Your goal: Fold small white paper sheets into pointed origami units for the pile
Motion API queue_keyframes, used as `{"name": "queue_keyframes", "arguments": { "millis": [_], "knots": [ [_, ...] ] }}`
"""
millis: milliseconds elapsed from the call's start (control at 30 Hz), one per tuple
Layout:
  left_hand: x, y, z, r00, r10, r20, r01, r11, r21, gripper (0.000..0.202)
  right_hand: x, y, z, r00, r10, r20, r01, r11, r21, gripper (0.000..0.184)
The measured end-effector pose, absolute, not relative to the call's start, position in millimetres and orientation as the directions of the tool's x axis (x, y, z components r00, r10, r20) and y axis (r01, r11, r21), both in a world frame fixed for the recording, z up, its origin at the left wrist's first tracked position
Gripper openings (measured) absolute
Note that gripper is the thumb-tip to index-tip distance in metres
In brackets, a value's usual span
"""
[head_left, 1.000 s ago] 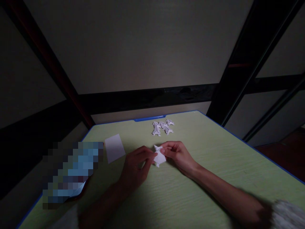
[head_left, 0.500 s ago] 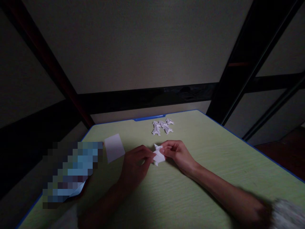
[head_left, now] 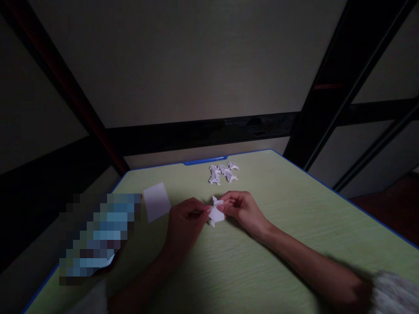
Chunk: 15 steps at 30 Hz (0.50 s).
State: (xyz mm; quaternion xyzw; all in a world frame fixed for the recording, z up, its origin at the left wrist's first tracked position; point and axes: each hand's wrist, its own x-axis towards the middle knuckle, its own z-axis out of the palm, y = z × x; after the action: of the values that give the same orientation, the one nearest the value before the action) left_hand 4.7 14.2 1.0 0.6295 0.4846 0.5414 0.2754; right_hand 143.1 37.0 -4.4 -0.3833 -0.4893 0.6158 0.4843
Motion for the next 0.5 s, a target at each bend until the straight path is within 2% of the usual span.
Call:
{"name": "queue_keyframes", "arguments": {
  "millis": [233,500],
  "knots": [
    [-0.2,11.6,4.1,0.111,0.767,0.632,0.452,-0.606,0.655,0.015,143.8,35.5,-1.0,-0.244,0.968,-0.058,-0.314,-0.135,-0.94,0.017],
    [-1.4,12.5,4.3,0.184,0.704,0.686,0.447,-0.681,0.58,0.018,144.5,34.2,-1.7,-0.256,0.965,-0.059,-0.348,-0.149,-0.926,0.014]
  ]
}}
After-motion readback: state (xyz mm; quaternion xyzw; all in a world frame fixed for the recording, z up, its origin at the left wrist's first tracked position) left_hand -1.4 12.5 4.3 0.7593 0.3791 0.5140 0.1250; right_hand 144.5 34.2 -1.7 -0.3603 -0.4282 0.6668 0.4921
